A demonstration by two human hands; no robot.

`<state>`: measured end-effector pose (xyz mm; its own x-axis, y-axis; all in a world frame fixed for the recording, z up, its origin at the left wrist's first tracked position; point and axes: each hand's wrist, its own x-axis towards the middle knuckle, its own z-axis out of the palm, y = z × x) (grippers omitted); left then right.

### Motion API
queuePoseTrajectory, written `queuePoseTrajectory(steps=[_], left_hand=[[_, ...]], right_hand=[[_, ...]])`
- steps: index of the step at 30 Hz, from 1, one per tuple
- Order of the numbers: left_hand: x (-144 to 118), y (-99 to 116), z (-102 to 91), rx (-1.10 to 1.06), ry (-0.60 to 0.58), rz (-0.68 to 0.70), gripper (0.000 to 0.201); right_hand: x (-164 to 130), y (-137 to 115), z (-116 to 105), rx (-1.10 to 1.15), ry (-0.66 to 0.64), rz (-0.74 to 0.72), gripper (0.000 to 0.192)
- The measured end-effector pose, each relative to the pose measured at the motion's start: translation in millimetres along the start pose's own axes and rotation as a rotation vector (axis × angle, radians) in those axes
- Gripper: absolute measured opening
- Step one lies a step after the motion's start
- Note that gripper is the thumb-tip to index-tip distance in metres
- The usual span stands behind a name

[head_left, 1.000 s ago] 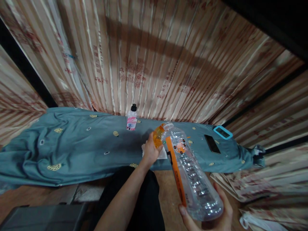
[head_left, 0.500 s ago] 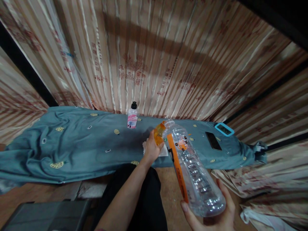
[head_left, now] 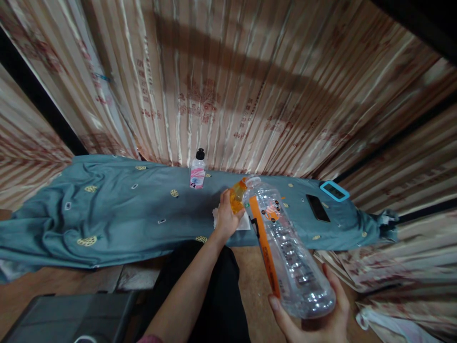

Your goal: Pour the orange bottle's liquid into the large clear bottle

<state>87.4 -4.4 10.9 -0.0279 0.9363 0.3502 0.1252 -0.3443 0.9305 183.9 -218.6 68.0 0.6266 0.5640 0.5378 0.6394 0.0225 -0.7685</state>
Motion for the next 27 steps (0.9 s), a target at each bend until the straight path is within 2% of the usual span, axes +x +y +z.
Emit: queuePoseTrajectory(steps=[17,19,23,27], left_hand=[[-3,13,-3.1,0.027,-0.038,-0.109,0.066],[-3,13,-3.4,0.02,-0.04,-0.122,0.067],[-3,10,-3.3,-0.009,-0.063,-0.135,0.069],[-4,7,-3.0,-0.021,-0.08,-0.123,0.069]], right_hand=[[4,-1,0,0.03,0.006,0.015,0.119],[4,5,-1,0.0,0.012,-0.016,0.116],[5,15,-4,-0.028,0.016,-0.192,0.113],[4,17,-5,-0.045,-0.027,-0.074,0.115]])
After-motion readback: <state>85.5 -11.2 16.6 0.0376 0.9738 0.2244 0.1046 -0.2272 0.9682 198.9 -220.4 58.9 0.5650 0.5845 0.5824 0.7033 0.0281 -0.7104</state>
